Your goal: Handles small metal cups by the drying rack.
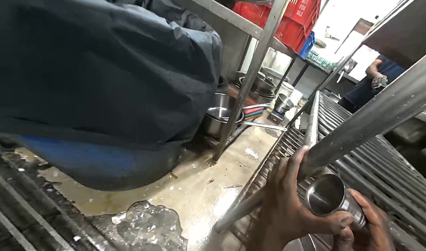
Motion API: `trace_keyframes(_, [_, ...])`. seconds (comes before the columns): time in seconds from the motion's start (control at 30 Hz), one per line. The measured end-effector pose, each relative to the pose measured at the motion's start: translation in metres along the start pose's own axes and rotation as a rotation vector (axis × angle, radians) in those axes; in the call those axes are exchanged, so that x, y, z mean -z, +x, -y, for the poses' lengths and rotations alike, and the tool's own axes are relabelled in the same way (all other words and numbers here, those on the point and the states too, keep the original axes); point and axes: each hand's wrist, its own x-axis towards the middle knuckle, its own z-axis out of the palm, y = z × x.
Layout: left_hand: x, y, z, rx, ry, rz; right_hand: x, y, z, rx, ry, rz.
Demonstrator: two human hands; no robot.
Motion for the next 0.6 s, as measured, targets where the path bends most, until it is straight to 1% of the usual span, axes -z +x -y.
trace_keyframes(0.07, [0.003, 0.003, -0.001, 0.012, -0.061, -0.004, -0.005, 0.003, 0.004, -0.019, 0.029, -0.006])
trace_keyframes(0.13, [0.003, 0.003, -0.004, 0.018, -0.058, -0.018, -0.004, 0.005, 0.007, -0.045, 0.071, 0.007])
trace_keyframes(0.3, [-0.003, -0.001, -0.021, 0.034, 0.166, -0.047, 0.018, 0.004, 0.012, -0.095, 0.121, 0.013])
trace_keyframes(0.33, [-0.002, 0.0, -0.021, 0.052, 0.146, -0.04, 0.018, 0.005, 0.013, -0.099, 0.118, 0.023])
trace_keyframes(0.4, [0.002, 0.002, -0.017, 0.09, 0.018, -0.027, 0.008, 0.011, 0.019, -0.088, 0.092, 0.029])
trace_keyframes(0.47, [0.002, 0.003, -0.016, 0.098, -0.045, -0.035, 0.0, 0.015, 0.023, -0.079, 0.081, 0.015])
trace_keyframes(0.6, [-0.001, 0.002, -0.026, 0.119, 0.099, -0.035, 0.008, 0.009, 0.023, -0.131, 0.092, 0.007])
